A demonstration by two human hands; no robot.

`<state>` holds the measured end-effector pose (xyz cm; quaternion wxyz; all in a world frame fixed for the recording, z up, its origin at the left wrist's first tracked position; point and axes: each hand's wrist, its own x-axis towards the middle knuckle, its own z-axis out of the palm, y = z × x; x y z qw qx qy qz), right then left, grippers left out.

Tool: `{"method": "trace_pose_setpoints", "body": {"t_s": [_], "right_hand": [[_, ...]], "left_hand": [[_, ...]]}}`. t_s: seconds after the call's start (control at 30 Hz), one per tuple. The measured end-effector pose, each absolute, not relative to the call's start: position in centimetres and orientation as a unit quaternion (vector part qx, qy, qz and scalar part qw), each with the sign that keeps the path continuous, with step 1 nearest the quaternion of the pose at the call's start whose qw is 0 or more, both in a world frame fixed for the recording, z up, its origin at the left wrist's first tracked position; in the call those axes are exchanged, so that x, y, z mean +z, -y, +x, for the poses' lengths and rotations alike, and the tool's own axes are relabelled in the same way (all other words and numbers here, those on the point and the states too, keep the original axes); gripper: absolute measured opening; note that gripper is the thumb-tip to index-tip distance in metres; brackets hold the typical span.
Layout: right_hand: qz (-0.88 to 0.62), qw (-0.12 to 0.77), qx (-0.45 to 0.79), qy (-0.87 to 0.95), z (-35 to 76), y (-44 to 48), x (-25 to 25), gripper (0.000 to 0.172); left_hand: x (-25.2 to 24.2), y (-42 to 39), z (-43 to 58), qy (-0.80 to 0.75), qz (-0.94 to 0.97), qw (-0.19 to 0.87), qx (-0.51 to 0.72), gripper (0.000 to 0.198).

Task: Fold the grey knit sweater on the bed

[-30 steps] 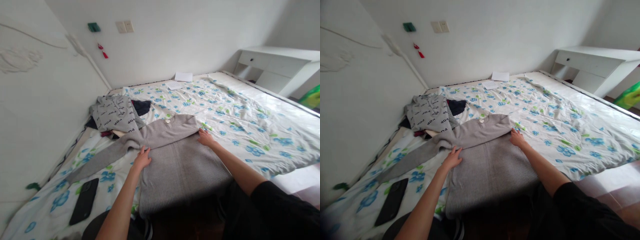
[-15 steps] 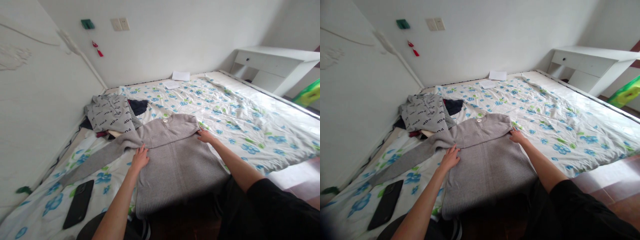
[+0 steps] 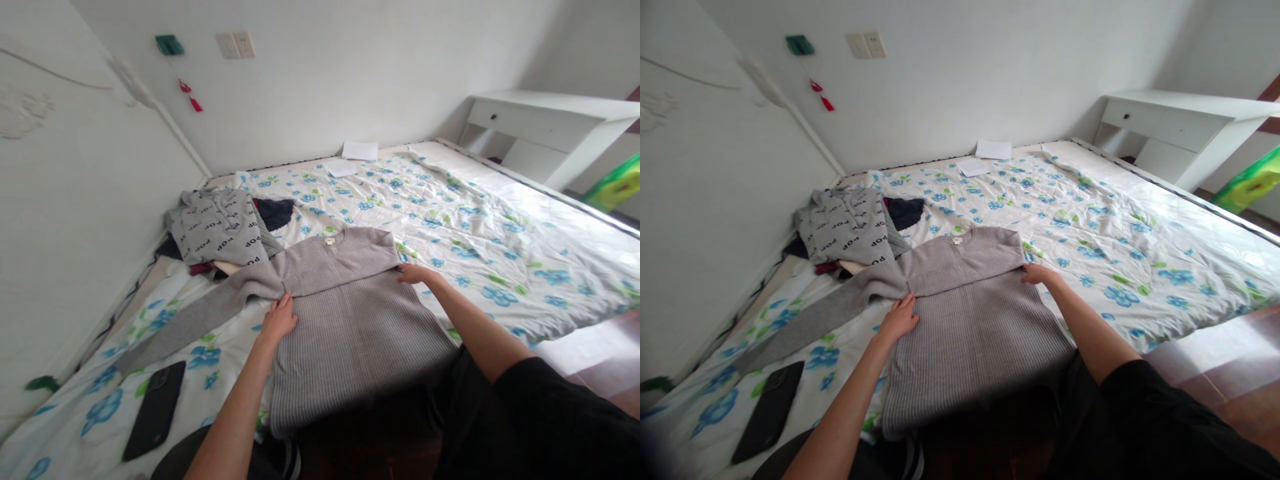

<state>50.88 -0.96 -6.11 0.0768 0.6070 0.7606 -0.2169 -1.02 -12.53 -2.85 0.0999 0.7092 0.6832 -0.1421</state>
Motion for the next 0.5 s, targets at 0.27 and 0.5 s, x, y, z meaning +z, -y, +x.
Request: {"method": "trace_pose_setpoints", "body": {"t_s": [0.27,0.5], "right_hand": [[0.596,0.103,-0.258,-0.753,50.83,1.11,-5.18,0.043],[0.650,0.007,-0.209,-0.730,51.42,0.82,-5.95,0.045]], "left_hand": [[-3.23,12.43,-1.06,-0.689,0.705,0.110,-0.124,0.073],[-3.19,12.53,-1.02,-0.697,0.699,0.122,-0.105,0.079]]}}
